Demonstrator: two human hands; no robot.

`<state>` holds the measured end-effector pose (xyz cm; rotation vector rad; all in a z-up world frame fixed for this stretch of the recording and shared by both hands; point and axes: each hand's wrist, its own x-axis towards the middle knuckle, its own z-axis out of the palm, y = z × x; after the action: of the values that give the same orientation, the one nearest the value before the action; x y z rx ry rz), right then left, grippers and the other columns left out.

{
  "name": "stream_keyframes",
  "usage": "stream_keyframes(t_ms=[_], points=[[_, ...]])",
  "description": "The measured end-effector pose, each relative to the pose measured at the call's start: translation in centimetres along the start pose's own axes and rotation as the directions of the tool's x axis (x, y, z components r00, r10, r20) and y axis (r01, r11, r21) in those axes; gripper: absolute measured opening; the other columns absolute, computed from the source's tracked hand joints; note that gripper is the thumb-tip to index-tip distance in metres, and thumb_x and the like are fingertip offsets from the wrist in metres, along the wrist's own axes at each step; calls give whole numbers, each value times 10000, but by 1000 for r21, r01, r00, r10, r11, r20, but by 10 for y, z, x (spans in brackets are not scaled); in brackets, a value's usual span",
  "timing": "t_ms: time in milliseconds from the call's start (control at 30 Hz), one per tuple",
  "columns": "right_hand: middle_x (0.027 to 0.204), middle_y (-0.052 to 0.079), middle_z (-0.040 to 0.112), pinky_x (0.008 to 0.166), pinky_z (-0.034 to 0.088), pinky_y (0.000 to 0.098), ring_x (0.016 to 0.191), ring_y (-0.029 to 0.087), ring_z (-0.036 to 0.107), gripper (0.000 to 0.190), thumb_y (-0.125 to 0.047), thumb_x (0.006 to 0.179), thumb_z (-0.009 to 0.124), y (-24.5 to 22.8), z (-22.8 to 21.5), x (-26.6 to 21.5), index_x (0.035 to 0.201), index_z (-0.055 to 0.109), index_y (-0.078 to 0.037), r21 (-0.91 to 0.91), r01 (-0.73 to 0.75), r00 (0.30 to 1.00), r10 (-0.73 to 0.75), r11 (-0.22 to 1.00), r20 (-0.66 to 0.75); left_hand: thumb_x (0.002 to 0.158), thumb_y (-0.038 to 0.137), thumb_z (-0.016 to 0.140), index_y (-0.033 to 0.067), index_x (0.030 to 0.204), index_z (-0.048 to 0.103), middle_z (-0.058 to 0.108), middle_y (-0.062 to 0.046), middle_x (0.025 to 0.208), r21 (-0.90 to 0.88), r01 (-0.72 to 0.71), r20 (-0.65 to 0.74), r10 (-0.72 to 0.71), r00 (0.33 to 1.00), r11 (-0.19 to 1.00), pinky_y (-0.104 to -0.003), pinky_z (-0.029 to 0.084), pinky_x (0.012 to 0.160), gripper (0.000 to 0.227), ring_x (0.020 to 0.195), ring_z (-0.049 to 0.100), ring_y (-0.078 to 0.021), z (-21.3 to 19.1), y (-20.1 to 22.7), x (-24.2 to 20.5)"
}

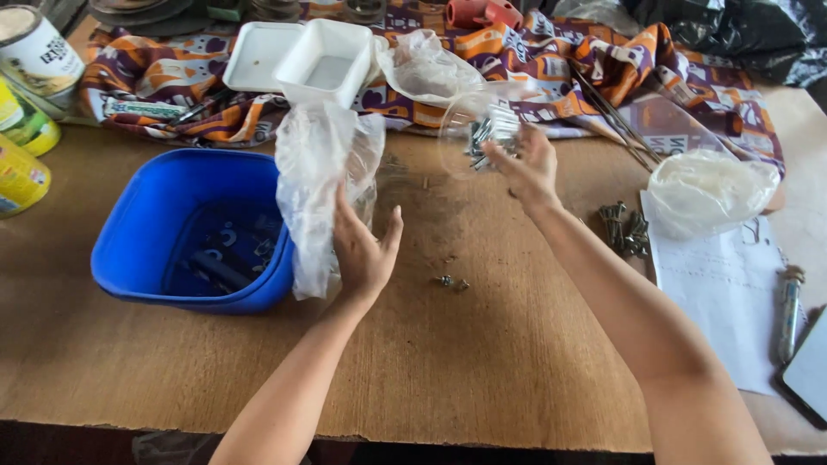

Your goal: Sorting and organizing various screws and bolts into containers and plastic bags on a workshop table.

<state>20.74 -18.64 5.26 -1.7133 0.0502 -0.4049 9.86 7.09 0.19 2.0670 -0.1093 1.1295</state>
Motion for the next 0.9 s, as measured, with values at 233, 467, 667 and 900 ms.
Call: stream_keyframes(t_ms=[233,467,667,900], points=[[1292,273,623,1001,529,536,1172,451,641,932,-323,689,918,11,28,7,1467,513,-7,-598,696,666,-667,397,333,885,278,744,-141,1501,289,451,-358,1451,58,92,93,-97,991,994,-508,447,1082,874,1336,510,-451,-4,1,2],[1374,217,601,1123,439,508,1306,400,564,980,-290,648,941,8,27,-3,1485,512,-18,-602,795,519,-603,79,606,876,145,714,-159,1457,317,495,-419,1370,-73,167,167,-153,974,983,-572,466,1033,766,1260,536,-530,-2,-1,-1],[1436,227,532,1054,484,605,1254,456,570,1027,-367,729,932,-33,8,0,1557,392,-89,-577,586,809,-443,569,385,893,244,703,-145,1507,276,448,-360,1464,119,113,243,-139,960,986,-523,360,1149,843,1380,457,-460,3,-18,-5],[1434,163,589,1002,603,447,1261,277,664,845,-608,848,568,-22,-68,66,1509,337,-134,50,-224,974,225,973,-17,959,346,693,-143,1485,281,463,-365,1466,163,-9,197,-24,980,987,-428,304,1217,828,1404,441,-468,3,-17,-6]])
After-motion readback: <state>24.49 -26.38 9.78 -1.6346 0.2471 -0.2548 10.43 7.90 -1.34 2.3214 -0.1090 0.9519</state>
